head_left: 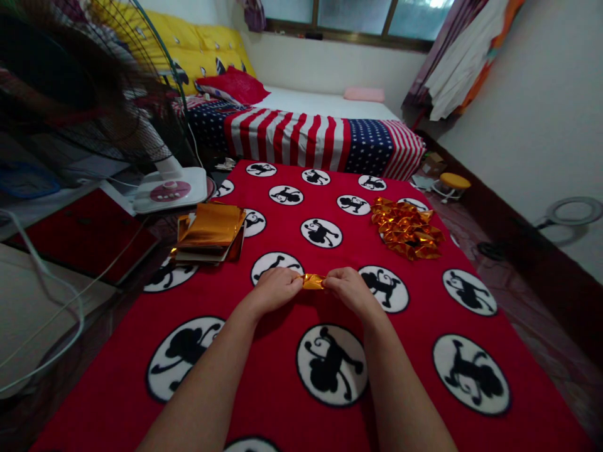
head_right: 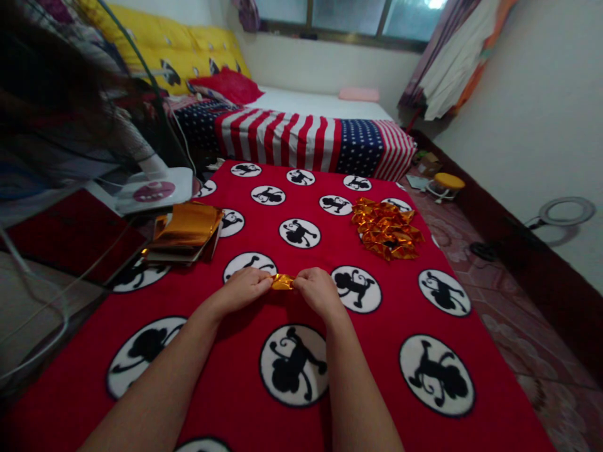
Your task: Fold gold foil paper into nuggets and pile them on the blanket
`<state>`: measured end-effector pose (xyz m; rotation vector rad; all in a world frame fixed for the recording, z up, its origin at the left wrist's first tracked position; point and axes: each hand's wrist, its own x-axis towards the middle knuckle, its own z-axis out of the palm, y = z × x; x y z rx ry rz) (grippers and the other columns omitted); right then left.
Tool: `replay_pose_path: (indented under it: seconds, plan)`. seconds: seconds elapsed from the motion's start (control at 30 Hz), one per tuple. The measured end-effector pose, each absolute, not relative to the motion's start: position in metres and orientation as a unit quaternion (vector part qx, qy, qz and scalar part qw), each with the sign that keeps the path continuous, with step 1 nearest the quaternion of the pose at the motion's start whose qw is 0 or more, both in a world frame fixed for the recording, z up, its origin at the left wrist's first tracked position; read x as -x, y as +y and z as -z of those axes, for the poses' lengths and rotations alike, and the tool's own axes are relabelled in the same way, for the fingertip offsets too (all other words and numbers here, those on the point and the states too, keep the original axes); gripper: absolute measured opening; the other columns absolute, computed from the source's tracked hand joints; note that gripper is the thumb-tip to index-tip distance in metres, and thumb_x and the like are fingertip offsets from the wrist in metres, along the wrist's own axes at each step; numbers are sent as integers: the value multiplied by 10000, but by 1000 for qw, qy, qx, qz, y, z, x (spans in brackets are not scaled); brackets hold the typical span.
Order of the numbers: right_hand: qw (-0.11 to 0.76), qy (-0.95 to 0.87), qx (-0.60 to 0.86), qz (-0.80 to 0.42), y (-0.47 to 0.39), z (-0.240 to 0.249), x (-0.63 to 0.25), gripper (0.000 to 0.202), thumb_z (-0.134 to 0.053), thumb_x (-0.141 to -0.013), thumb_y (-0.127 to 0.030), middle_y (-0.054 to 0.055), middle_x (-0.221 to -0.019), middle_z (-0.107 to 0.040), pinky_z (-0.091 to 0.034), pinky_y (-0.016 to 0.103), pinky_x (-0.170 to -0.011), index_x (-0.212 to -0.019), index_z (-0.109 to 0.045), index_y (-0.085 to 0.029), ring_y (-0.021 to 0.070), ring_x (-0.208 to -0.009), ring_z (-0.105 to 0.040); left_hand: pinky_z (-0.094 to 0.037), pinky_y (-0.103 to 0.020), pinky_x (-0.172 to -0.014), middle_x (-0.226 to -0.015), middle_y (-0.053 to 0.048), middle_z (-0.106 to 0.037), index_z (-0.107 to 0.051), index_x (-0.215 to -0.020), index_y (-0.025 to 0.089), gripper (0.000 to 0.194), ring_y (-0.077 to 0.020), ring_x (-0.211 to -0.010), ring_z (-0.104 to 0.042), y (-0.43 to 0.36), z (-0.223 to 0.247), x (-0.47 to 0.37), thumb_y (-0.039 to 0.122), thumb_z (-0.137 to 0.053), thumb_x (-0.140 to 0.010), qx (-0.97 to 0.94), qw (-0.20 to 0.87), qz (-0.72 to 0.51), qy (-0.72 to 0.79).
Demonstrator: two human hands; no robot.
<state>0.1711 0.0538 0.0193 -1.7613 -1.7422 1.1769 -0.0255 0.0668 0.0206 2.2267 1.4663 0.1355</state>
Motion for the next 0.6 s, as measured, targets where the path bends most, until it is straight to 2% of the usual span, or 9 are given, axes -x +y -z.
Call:
replay_pose_path:
  seconds: [0.2,0.6]
  plan:
    - [203,-615,639,-415,55,-19,-170,192,-504,-690,-279,-15,-465,-463,-216,248,-480,-550,-575,-169,108,-485,-409,-297,-276,-582,-757,-50,-696,-666,-720,203,367,-189,-695,-587,65,-22,26,297,-341,-862,-812,228,-46,535]
    - [230,-587,611,-479,53,-16,-171,201,-493,-693,-308,-45,-458,-408,-201,243,-453,-572,-564,-165,91,-443,-346,-291,-273,-564,-741,-53,-689,-668,-714,199,386,-187,-679,-585,66,-20,27,308,-332,-871,-806,240,-58,538]
